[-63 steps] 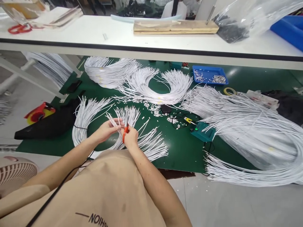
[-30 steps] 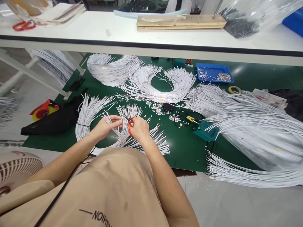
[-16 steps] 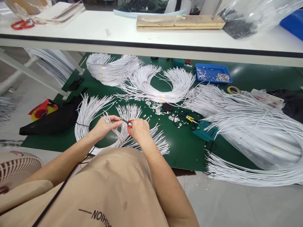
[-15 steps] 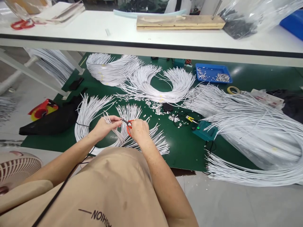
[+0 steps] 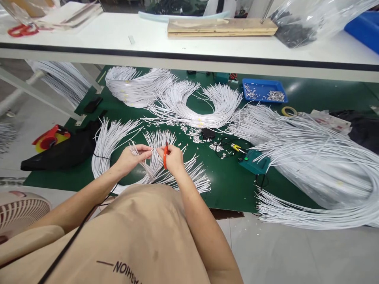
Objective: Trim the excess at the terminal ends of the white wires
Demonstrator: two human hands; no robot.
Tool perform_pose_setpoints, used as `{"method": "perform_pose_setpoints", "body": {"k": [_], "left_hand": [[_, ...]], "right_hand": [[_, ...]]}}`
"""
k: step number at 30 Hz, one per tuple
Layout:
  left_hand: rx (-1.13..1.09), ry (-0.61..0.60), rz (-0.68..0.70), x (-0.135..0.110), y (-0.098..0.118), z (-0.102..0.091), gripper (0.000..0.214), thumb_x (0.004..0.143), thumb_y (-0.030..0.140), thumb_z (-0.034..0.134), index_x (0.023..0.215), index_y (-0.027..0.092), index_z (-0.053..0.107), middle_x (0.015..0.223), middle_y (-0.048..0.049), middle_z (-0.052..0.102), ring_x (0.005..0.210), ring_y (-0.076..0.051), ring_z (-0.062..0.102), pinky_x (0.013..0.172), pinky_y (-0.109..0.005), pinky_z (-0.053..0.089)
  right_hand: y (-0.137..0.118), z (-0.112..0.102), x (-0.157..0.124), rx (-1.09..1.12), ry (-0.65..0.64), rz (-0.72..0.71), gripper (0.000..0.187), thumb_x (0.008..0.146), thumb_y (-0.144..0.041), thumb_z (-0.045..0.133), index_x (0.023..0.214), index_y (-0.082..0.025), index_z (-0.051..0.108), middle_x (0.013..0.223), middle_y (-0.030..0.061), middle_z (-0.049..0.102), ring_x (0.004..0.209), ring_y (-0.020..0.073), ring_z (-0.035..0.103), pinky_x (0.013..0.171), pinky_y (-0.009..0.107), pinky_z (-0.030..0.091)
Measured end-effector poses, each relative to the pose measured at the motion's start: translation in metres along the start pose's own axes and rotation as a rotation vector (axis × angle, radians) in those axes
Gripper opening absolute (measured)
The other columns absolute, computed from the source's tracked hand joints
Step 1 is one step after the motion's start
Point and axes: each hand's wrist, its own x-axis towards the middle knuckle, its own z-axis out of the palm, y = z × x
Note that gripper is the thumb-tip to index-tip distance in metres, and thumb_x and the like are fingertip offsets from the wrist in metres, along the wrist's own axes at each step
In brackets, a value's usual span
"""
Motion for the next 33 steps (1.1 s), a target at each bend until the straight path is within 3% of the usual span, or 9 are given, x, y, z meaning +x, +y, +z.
{"method": "perform_pose_setpoints", "body": {"k": [3, 8, 15, 18, 21, 25, 29, 33], "left_hand": [[0.005, -0.004, 0.019, -0.001, 0.0, 0.002, 0.03, 0.063, 0.035, 0.07, 0.084, 0.014, 0.066, 0.071, -0.0048, 0.064, 0.06, -0.014, 0.054, 0.055, -0.026, 0.04], [0.024, 0.007, 0.04, -0.002, -0.001, 0.005, 0.027, 0.063, 0.034, 0.069, 0.081, 0.014, 0.066, 0.075, -0.0047, 0.064, 0.06, -0.013, 0.053, 0.057, -0.026, 0.041], [-0.063, 0.089, 0.114, -0.002, -0.004, 0.01, 0.029, 0.063, 0.029, 0.07, 0.085, 0.014, 0.06, 0.077, -0.0035, 0.061, 0.072, -0.015, 0.057, 0.065, -0.025, 0.043], [-0.153, 0.035, 0.1, 0.0, -0.006, 0.009, 0.03, 0.065, 0.028, 0.069, 0.089, 0.015, 0.057, 0.075, -0.002, 0.06, 0.067, -0.013, 0.056, 0.059, -0.023, 0.042], [-0.21, -0.013, 0.093, 0.002, -0.007, 0.007, 0.03, 0.066, 0.028, 0.067, 0.092, 0.015, 0.056, 0.072, -0.0008, 0.059, 0.063, -0.012, 0.056, 0.059, -0.023, 0.042], [-0.176, 0.012, 0.18, 0.002, -0.005, 0.006, 0.025, 0.068, 0.025, 0.066, 0.088, 0.015, 0.056, 0.076, -0.0011, 0.059, 0.071, -0.012, 0.056, 0.07, -0.026, 0.044], [-0.193, -0.055, 0.144, 0.002, -0.004, 0.002, 0.023, 0.067, 0.026, 0.067, 0.086, 0.016, 0.056, 0.074, -0.0003, 0.059, 0.067, -0.011, 0.055, 0.066, -0.024, 0.043], [-0.17, -0.046, 0.104, 0.005, -0.006, -0.003, 0.028, 0.067, 0.028, 0.068, 0.089, 0.015, 0.056, 0.071, -0.0005, 0.06, 0.064, -0.011, 0.055, 0.057, -0.021, 0.039]], "right_hand": [[-0.009, 0.005, 0.002, 0.295, 0.006, 0.051, 0.024, 0.067, -0.037, 0.061, 0.073, -0.015, 0.067, 0.066, 0.0002, 0.062, 0.061, 0.0108, 0.053, 0.06, 0.023, 0.04], [-0.018, 0.008, -0.001, 0.481, 0.01, 0.139, 0.023, 0.06, -0.034, 0.066, 0.07, -0.013, 0.068, 0.056, -0.0015, 0.057, 0.052, 0.0087, 0.047, 0.054, 0.022, 0.037], [-0.011, 0.021, -0.005, 0.835, 0.025, 0.313, 0.014, 0.056, -0.025, 0.066, 0.064, -0.014, 0.065, 0.045, -0.005, 0.048, 0.044, 0.0074, 0.042, 0.047, 0.022, 0.031], [-0.01, 0.029, -0.006, 1.014, 0.008, 0.371, 0.008, 0.055, -0.022, 0.064, 0.057, -0.014, 0.061, 0.045, -0.0048, 0.048, 0.045, 0.0069, 0.041, 0.046, 0.021, 0.03], [-0.014, 0.034, -0.009, 1.024, 0.037, 0.374, 0.007, 0.055, -0.021, 0.063, 0.058, -0.014, 0.062, 0.045, -0.0054, 0.047, 0.045, 0.0066, 0.04, 0.046, 0.021, 0.03], [-0.022, 0.038, -0.013, 0.898, 0.185, 0.32, 0.01, 0.056, -0.023, 0.062, 0.063, -0.015, 0.063, 0.044, -0.0065, 0.046, 0.045, 0.007, 0.04, 0.047, 0.022, 0.03], [-0.025, 0.042, -0.015, 0.888, 0.2, 0.319, 0.011, 0.056, -0.023, 0.062, 0.062, -0.014, 0.062, 0.045, -0.0065, 0.046, 0.045, 0.0068, 0.04, 0.046, 0.021, 0.03], [-0.023, 0.044, -0.017, 0.864, 0.209, 0.334, 0.018, 0.057, -0.027, 0.062, 0.069, -0.014, 0.064, 0.045, -0.0068, 0.045, 0.045, 0.0069, 0.04, 0.045, 0.021, 0.029]]}}
